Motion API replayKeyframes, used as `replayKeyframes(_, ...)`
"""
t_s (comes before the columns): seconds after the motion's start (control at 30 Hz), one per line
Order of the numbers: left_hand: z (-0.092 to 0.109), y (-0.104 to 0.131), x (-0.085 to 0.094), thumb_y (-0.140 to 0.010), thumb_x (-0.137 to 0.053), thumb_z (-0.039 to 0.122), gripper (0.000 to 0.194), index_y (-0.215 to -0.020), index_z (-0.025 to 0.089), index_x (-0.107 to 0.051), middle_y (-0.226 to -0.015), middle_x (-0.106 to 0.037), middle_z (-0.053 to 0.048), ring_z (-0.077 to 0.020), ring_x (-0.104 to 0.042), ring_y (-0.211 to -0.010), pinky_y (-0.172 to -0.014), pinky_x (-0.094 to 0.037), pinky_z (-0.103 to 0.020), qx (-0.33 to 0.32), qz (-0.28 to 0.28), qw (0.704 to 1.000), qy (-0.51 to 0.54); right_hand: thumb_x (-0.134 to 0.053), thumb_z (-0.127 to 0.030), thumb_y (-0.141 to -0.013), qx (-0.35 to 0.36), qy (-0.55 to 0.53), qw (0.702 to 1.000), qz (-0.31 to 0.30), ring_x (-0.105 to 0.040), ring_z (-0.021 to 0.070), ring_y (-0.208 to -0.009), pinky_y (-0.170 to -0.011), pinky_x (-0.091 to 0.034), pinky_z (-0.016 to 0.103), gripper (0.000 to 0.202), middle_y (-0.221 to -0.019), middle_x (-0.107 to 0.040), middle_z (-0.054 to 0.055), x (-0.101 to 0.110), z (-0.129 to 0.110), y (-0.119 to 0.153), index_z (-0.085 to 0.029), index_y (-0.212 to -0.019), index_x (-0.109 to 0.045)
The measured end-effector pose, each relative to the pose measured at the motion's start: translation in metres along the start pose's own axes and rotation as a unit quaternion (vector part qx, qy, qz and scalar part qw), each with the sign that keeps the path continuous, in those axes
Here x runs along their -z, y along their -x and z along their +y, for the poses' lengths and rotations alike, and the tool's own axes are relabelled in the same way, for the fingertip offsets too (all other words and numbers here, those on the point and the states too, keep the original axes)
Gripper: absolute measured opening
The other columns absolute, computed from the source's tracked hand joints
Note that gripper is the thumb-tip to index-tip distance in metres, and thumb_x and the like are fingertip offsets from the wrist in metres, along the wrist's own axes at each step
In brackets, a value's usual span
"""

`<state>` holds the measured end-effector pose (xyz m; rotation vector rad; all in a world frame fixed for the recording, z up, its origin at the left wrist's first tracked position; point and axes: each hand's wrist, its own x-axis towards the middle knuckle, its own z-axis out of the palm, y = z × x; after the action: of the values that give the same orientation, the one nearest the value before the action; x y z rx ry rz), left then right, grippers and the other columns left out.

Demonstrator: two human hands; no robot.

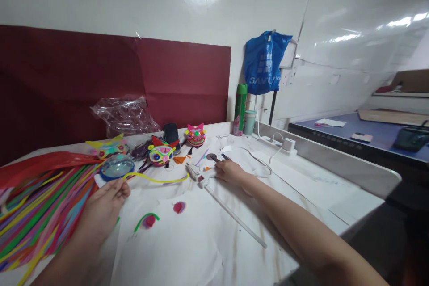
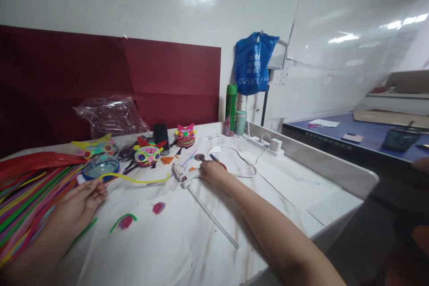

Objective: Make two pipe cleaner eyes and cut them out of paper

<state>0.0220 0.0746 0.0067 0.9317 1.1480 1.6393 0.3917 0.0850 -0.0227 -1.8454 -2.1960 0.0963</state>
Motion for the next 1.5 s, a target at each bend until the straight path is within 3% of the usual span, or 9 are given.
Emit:
replayKeyframes(0.2,-0.004,0.001,-0.006,-0.084,-0.045,0.001,0.023,-0.07,0.013,-0.057,-0.062,-0.056,0.0,-0.0087,-0.054,-0.056,-0.054,-0.049,-0.017,0.083,0.003,0.991,0.108,-0.048,-0.034,-0.094,-0.063,0.028,0.998,0.011,-0.065,0.0198,-0.086,-0.07,-0.045,0.026,0.027,-0.096,-0.069,0.009,0.004,0.015,-0.003,-0.017,-0.103,-0.066)
replayKeyframes(0.43,0.009,0.02,-0.019,-0.087,-0.041,0.006,0.026,-0.068,0.014,-0.057,-0.062,-0.05,0.0,-0.0085,-0.048,-0.054,-0.048,-0.048,-0.018,0.09,-0.059,0.971,0.213,-0.056,-0.032,-0.093,-0.113,0.066,0.991,0.028,-0.06,0.0212,-0.101,-0.085,-0.052,0.042,0.031,-0.12,-0.058,0.009,-0.011,0.018,-0.008,-0.016,-0.12,-0.055)
replayKeyframes(0.67,-0.004,0.024,-0.02,-0.085,-0.041,0.001,0.029,-0.067,0.014,-0.058,-0.064,-0.055,-0.003,-0.0108,-0.053,-0.056,-0.05,-0.049,-0.021,0.121,-0.071,0.977,0.16,-0.057,-0.031,-0.092,-0.178,0.003,0.981,0.075,-0.061,0.0214,-0.099,-0.083,-0.052,0.041,0.031,-0.118,-0.058,0.009,-0.005,0.022,-0.008,-0.015,-0.119,-0.056)
replayKeyframes(0.8,-0.01,0.031,-0.022,-0.086,-0.04,0.001,0.029,-0.067,0.013,-0.06,-0.061,-0.056,-0.004,-0.0109,-0.053,-0.053,-0.049,-0.048,-0.021,0.148,-0.082,0.971,0.171,-0.057,-0.021,-0.088,-0.183,-0.112,0.972,0.098,-0.063,0.0199,-0.085,-0.071,-0.049,0.028,0.029,-0.096,-0.067,0.012,0.017,0.019,-0.002,-0.011,-0.116,-0.058)
replayKeyframes(0.93,-0.011,0.042,-0.025,-0.085,-0.044,0.004,0.025,-0.065,0.013,-0.057,-0.06,-0.055,-0.003,-0.0106,-0.052,-0.053,-0.049,-0.046,-0.021,0.142,-0.109,0.964,0.198,-0.051,-0.032,-0.089,-0.112,-0.273,0.953,0.066,-0.055,0.0126,-0.056,-0.05,-0.041,0.022,0.037,-0.069,-0.063,0.003,0.03,-0.012,0.009,-0.011,-0.12,-0.055)
replayKeyframes(1.0,-0.011,0.046,-0.026,-0.084,-0.049,0.006,0.019,-0.068,0.013,-0.057,-0.063,-0.056,-0.003,-0.0115,-0.053,-0.055,-0.051,-0.046,-0.022,0.135,-0.121,0.963,0.2,-0.063,-0.044,-0.079,-0.034,-0.487,0.872,0.029,-0.048,0.0096,-0.051,-0.048,-0.038,0.022,0.052,-0.067,-0.056,-0.001,0.031,-0.04,0.021,-0.012,-0.119,-0.054)
replayKeyframes(1.07,-0.012,0.05,-0.026,-0.082,-0.054,0.008,0.014,-0.07,0.014,-0.057,-0.065,-0.056,-0.003,-0.0121,-0.053,-0.058,-0.054,-0.047,-0.023,0.127,-0.141,0.96,0.205,-0.068,-0.057,-0.07,0.023,-0.564,0.825,-0.021,-0.037,0.0065,-0.045,-0.045,-0.032,0.021,0.06,-0.06,-0.046,-0.007,0.028,-0.07,0.036,-0.014,-0.11,-0.057)
replayKeyframes(1.23,-0.013,0.06,-0.027,-0.078,-0.061,0.01,0.01,-0.073,0.016,-0.056,-0.071,-0.057,-0.002,-0.0125,-0.054,-0.064,-0.058,-0.046,-0.024,0.121,-0.201,0.943,0.234,-0.045,-0.074,-0.079,0.152,-0.524,0.823,-0.154,-0.042,0.0086,-0.05,-0.048,-0.034,0.022,0.065,-0.061,-0.047,-0.003,0.014,-0.122,0.07,-0.012,-0.094,-0.058)
replayKeyframes(1.5,-0.018,0.075,-0.033,-0.069,-0.075,0.018,0.02,-0.077,0.017,-0.057,-0.075,-0.058,-0.001,-0.0129,-0.054,-0.071,-0.063,-0.043,-0.025,0.13,-0.242,0.934,0.229,-0.042,-0.081,-0.074,0.116,-0.503,0.833,-0.201,-0.037,0.0076,-0.046,-0.043,-0.03,0.02,0.068,-0.054,-0.042,-0.006,-0.01,-0.135,0.074,-0.015,-0.087,-0.052)
